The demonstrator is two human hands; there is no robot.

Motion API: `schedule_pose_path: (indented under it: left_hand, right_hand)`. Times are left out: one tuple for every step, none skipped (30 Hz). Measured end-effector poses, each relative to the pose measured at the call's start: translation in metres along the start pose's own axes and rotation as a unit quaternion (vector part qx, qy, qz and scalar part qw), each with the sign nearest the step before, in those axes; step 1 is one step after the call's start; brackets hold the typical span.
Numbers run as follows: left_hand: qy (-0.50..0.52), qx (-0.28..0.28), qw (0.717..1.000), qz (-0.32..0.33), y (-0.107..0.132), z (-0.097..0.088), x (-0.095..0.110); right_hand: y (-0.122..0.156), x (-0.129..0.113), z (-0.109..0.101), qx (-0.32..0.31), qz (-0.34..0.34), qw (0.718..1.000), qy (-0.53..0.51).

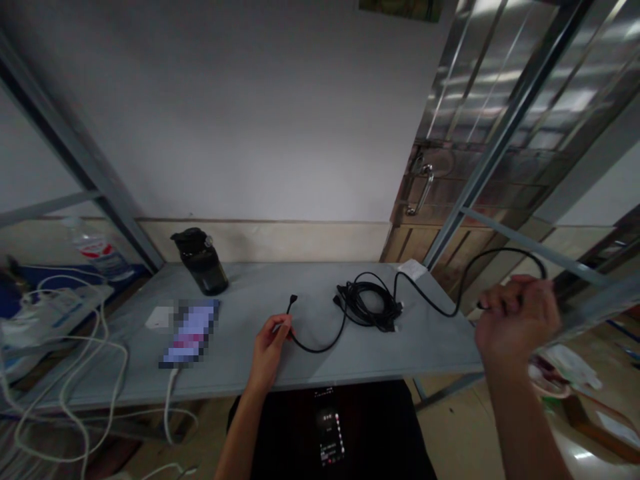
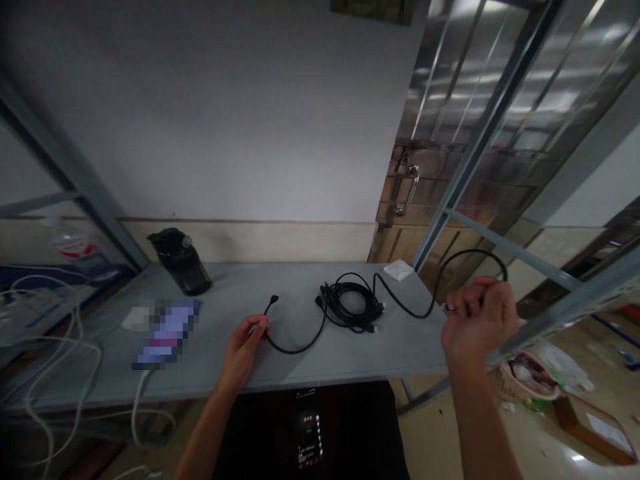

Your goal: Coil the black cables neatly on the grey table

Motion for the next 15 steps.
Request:
schedule_pose_path:
  left_hand:
    - [-0.002, -0.002, 1.0, 0.001, 0.0, 0.0, 0.001]
    - [-0.005, -0.001, 1.0, 0.002, 0.0, 0.0, 0.001]
    - [-0.009, -0.001, 1.0, 0.004, 0.0, 0.001, 0.002]
    - [-0.011, 0.0, 1.0, 0.005, 0.0, 0.001, 0.003]
    - [-0.012, 0.0, 1.0, 0.005, -0.001, 0.001, 0.004]
    - [-0.012, 0.002, 1.0, 0.005, -0.001, 0.002, 0.005]
    - [-0.01, 0.004, 1.0, 0.003, -0.001, 0.002, 0.005]
    - [-0.01, 0.008, 1.0, 0.001, -0.001, 0.002, 0.005]
    - [-0.009, 0.013, 1.0, 0.0, -0.001, 0.002, 0.005]
    - [-0.007, 0.022, 1.0, -0.001, -0.001, 0.001, 0.004]
    - [-0.004, 0.033, 0.999, -0.002, 0.0, 0.001, 0.003]
    - [0.002, 0.044, 0.999, -0.001, 0.0, 0.0, 0.002]
    - [0.007, 0.056, 0.998, 0.001, 0.0, 0.0, 0.001]
    - [0.011, 0.066, 0.998, 0.003, 0.0, -0.001, 0.0]
    - [0.013, 0.074, 0.997, 0.006, 0.0, -0.002, -0.002]
  right_hand:
    - [0.011, 0.006, 0.007, -0.032, -0.005, 0.999, 0.009]
    - [0.025, 0.012, 0.014, -0.069, -0.001, 0.997, 0.026]
    - [0.042, 0.02, 0.021, -0.109, 0.014, 0.993, 0.05]
    - [0.061, 0.029, 0.028, -0.152, 0.021, 0.984, 0.086]
    - [0.081, 0.039, 0.036, -0.212, 0.022, 0.968, 0.136]
    - [0.103, 0.05, 0.044, -0.286, 0.024, 0.941, 0.181]
    - [0.127, 0.062, 0.051, -0.363, 0.024, 0.909, 0.202]
    - [0.15, 0.074, 0.059, -0.432, 0.01, 0.877, 0.212]
    - [0.173, 0.087, 0.065, -0.486, -0.016, 0.845, 0.225]
    - [0.195, 0.099, 0.071, -0.53, -0.037, 0.813, 0.239]
    - [0.215, 0.11, 0.076, -0.566, -0.055, 0.783, 0.251]
    - [0.233, 0.12, 0.08, -0.594, -0.074, 0.755, 0.268]
    - [0.248, 0.128, 0.083, -0.614, -0.091, 0.729, 0.288]
    - [0.26, 0.134, 0.085, -0.628, -0.106, 0.706, 0.309]
    - [0.268, 0.139, 0.086, -0.638, -0.12, 0.686, 0.328]
Point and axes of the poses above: each hand's wrist, its own y-axis away from the middle knuckle, its own z-axis out of the palm, x = y × z, the point moved 1 cm from there along -y, towards the middle knuckle, and after that the axes turned 3 degrees about -x, right-handed, at the moved point
